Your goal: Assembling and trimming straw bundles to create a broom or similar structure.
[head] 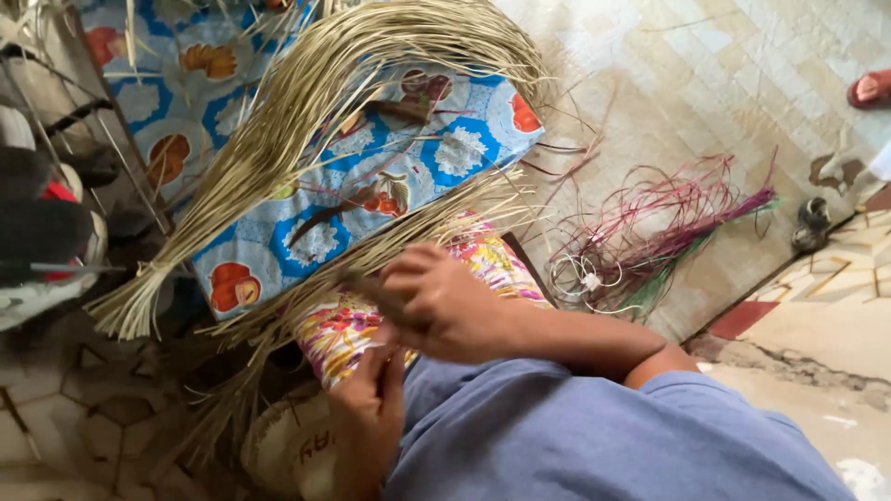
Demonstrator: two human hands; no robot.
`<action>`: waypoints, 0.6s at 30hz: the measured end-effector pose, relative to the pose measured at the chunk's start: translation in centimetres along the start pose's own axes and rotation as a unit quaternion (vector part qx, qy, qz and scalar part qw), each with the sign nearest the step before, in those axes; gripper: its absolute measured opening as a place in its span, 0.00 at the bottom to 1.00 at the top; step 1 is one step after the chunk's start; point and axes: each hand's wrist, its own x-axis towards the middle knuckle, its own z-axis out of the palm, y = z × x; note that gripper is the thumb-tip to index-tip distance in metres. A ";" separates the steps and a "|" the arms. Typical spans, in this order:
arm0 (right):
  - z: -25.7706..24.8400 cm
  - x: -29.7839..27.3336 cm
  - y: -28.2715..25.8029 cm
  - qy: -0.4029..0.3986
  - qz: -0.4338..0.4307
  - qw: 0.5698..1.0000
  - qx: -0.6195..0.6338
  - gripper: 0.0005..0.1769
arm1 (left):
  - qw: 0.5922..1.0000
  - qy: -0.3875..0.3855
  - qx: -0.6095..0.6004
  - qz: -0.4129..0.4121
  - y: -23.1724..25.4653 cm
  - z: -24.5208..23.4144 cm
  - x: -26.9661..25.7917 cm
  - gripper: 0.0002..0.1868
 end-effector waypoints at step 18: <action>-3.5 -1.4 6.0 0.131 0.116 0.937 -0.302 0.21 | 0.997 -0.008 -0.002 0.073 0.1 -3.9 -2.8 0.05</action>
